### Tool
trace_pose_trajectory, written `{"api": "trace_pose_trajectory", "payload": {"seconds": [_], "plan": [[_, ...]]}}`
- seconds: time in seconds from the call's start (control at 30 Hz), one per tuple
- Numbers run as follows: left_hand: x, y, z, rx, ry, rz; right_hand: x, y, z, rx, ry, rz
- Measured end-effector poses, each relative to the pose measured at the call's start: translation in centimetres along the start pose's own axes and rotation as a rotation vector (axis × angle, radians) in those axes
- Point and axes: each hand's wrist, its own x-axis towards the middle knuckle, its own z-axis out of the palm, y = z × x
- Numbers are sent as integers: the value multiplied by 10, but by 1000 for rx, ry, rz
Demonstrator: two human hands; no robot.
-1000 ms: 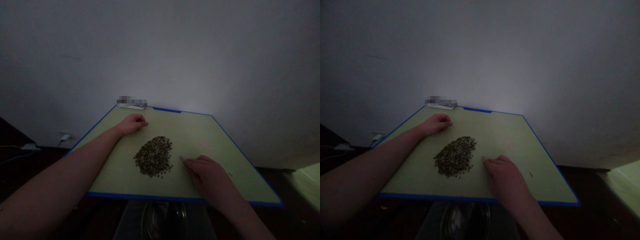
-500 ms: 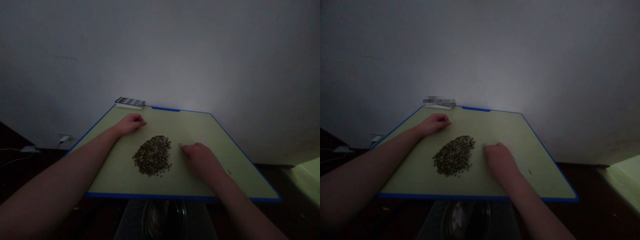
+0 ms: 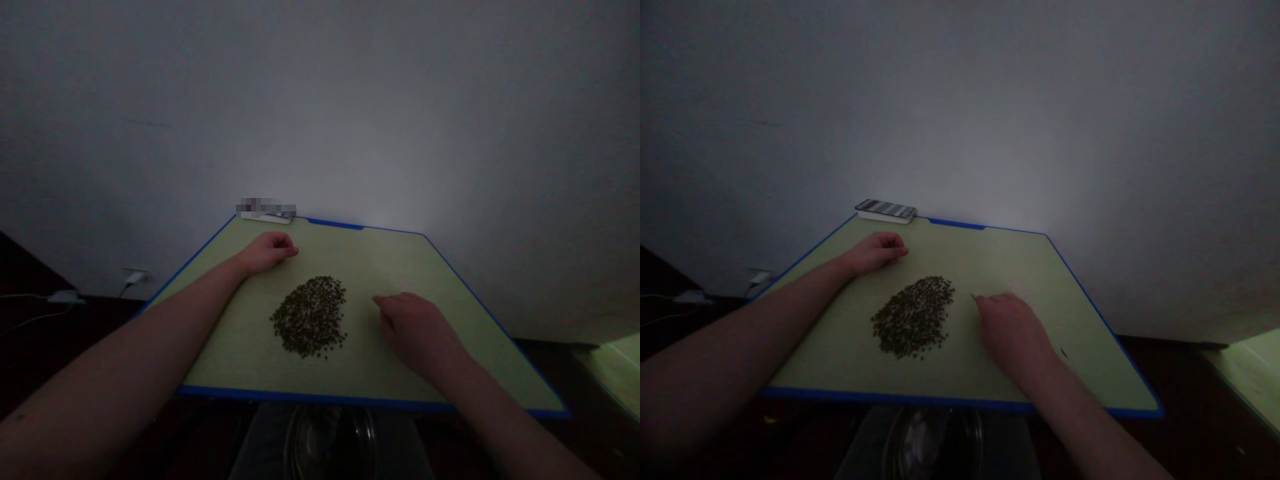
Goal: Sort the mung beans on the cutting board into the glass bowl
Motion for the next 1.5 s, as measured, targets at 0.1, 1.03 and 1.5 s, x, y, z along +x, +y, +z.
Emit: {"api": "trace_pose_trajectory", "payload": {"seconds": [0.1, 1.03, 1.5], "plan": [[0, 0, 0, -6, 1, -4, -7, -23, 1, 49, -7, -144], [0, 1, 0, -1, 0, -11, 124, 82, 1, 383, -142, -224], [0, 0, 0, 9, -6, -2, 47, 129, 2, 473, -271, -321]]}}
